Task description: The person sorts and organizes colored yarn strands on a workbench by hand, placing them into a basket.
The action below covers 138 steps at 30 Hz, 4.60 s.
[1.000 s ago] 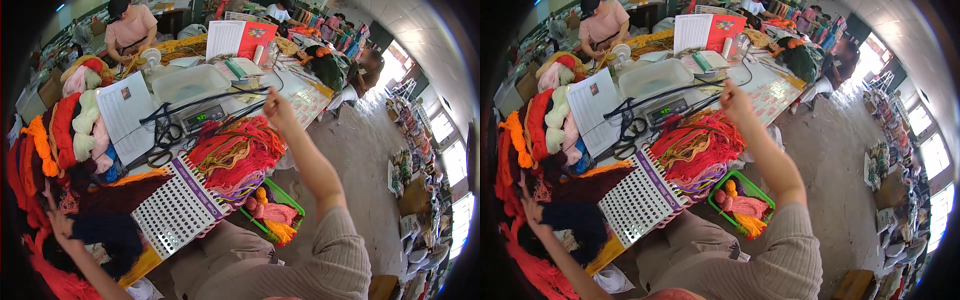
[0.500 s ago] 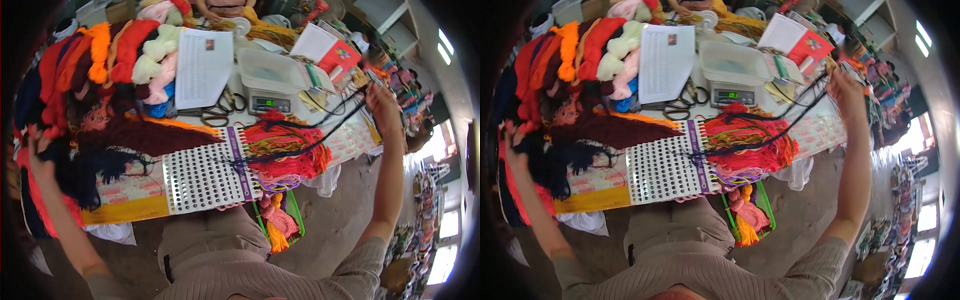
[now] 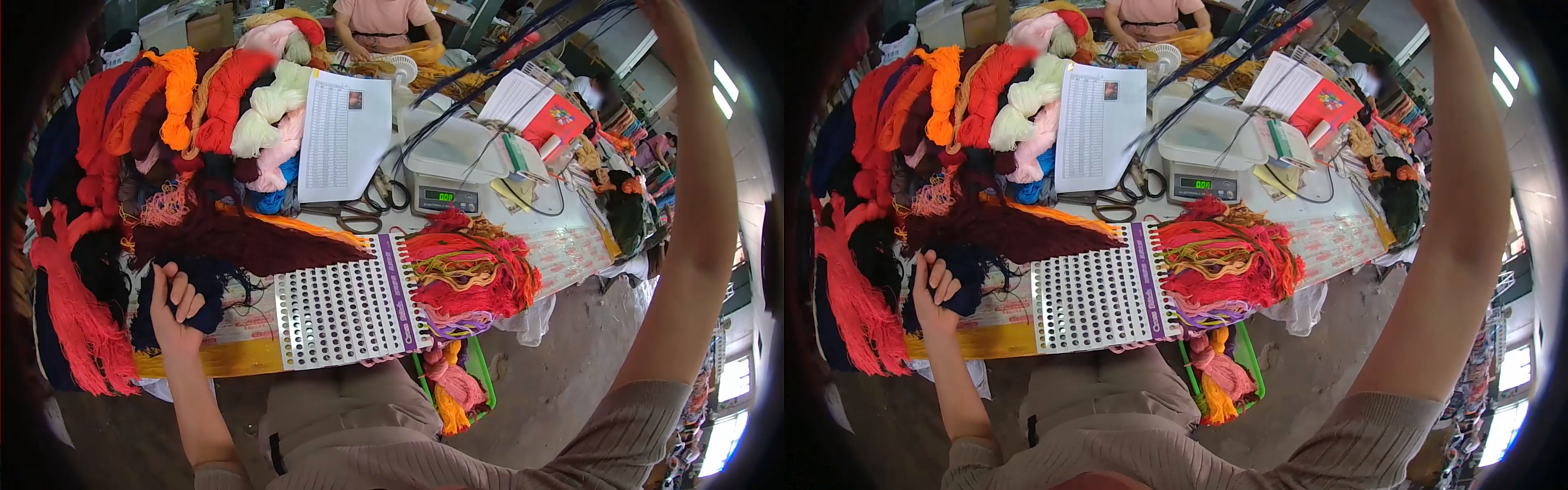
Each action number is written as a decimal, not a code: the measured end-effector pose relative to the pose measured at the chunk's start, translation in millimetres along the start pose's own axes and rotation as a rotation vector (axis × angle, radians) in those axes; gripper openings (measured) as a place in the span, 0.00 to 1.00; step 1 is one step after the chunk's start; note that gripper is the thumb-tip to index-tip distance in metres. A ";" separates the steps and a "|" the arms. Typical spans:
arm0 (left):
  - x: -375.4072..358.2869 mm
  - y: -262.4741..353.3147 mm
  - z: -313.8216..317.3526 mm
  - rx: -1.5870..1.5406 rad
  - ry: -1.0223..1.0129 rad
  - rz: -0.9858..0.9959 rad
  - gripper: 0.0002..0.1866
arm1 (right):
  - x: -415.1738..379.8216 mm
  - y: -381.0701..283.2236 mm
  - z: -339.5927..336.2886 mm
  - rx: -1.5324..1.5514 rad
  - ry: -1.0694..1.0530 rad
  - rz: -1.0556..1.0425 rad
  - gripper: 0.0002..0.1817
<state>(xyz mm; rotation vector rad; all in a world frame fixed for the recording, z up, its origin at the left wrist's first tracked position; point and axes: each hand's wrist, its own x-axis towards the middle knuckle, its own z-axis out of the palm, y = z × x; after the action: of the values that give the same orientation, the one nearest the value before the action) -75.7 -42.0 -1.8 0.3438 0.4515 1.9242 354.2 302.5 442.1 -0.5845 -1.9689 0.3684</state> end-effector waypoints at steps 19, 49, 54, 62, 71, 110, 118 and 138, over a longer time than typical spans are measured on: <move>0.3 -1.0 -9.4 0.088 0.069 0.079 0.16 | -7.6 132.2 97.3 -0.677 -0.418 0.400 0.13; -38.5 -126.6 84.0 1.050 -0.405 0.086 0.21 | -415.9 -40.4 286.8 0.568 -0.397 0.527 0.09; -50.0 -128.0 89.2 0.953 -0.430 -0.028 0.21 | -432.6 -52.3 314.2 0.476 -0.302 0.440 0.04; -42.6 -109.7 67.5 0.431 -0.007 -0.040 0.22 | -426.4 -13.0 255.7 0.454 -0.137 0.698 0.06; -37.9 -108.5 62.1 0.253 -0.020 -0.167 0.21 | -411.5 68.8 173.7 0.349 0.447 0.740 0.17; -38.6 -101.0 58.9 -0.261 -0.384 -0.628 0.31 | -353.9 -42.2 283.3 0.503 -0.812 0.691 0.12; -31.8 -111.3 50.0 -0.455 -0.502 -0.622 0.30 | -373.6 -50.3 283.6 0.434 -0.886 0.507 0.14; -42.3 -124.5 90.1 0.254 0.001 -0.415 0.29 | -413.5 -44.3 301.7 0.427 -0.372 0.574 0.03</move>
<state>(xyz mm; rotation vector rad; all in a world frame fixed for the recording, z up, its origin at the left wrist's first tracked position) 81.2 -24.0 19.2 0.3799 0.7116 1.4664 229.2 37.2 20.2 -0.8353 -1.9470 1.2965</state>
